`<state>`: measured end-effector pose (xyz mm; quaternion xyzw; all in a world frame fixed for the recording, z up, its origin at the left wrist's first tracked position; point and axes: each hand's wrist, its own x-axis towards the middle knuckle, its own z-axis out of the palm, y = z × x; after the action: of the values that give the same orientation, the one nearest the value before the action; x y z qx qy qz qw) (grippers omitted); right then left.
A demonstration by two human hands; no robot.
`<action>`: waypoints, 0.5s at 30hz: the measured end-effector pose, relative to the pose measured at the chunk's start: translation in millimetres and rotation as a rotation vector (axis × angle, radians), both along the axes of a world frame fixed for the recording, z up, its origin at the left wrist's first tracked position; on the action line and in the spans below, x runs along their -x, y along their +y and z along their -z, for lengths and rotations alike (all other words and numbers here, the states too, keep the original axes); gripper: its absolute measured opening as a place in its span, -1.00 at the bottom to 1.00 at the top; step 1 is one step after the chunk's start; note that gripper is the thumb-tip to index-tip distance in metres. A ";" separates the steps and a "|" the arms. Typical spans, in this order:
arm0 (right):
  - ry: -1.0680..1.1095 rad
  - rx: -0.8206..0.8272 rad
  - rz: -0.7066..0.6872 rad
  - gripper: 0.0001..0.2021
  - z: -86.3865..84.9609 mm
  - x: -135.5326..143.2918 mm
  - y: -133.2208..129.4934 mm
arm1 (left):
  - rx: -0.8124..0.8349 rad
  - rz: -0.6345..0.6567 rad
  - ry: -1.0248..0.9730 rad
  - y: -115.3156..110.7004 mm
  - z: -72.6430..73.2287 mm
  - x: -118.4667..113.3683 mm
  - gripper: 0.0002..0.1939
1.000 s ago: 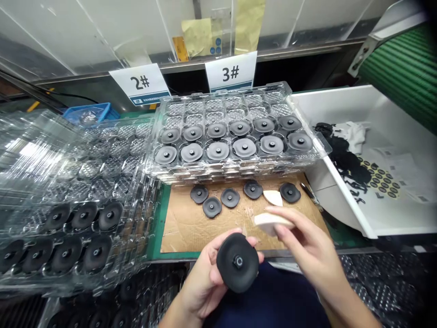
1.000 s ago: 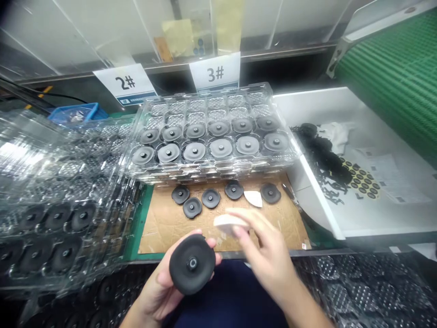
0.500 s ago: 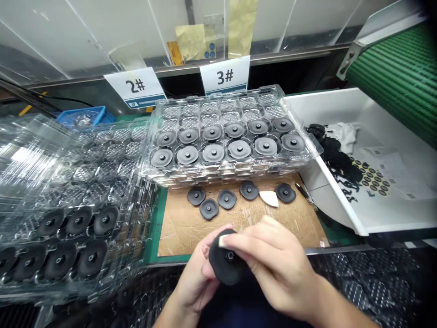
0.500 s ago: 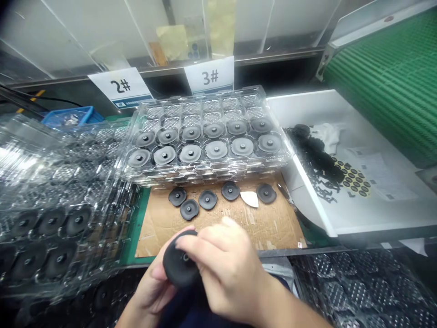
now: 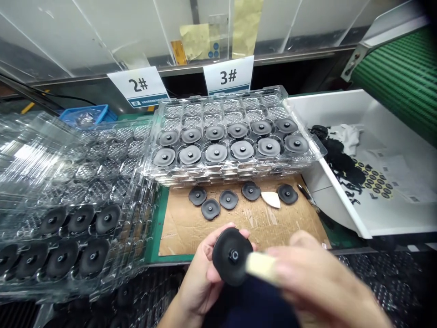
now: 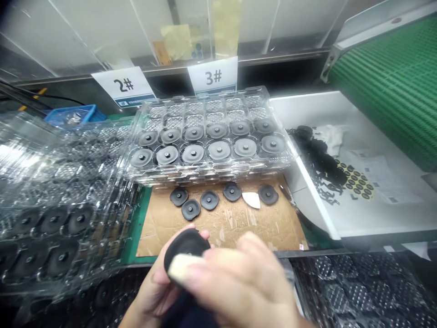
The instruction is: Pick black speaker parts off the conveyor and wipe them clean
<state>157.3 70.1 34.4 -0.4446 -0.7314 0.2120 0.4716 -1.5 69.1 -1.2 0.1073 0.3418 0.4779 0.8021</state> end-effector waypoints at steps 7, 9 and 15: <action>-0.158 0.197 -0.224 -0.69 -2.5 4.4 19.3 | 0.000 -0.050 0.047 -2.7 16.6 6.5 -0.33; -0.021 0.145 -0.216 -0.67 -1.6 6.0 20.6 | -0.021 -0.024 0.043 -1.4 15.6 3.6 -0.32; 0.377 0.816 -0.194 -0.84 37.5 -10.2 15.0 | 0.070 -0.101 0.066 4.1 11.4 1.8 -0.32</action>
<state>167.5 85.1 -3.1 -0.4770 -0.5278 0.6031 0.3608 -3.3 73.2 -12.6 0.0774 0.3894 0.5016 0.7686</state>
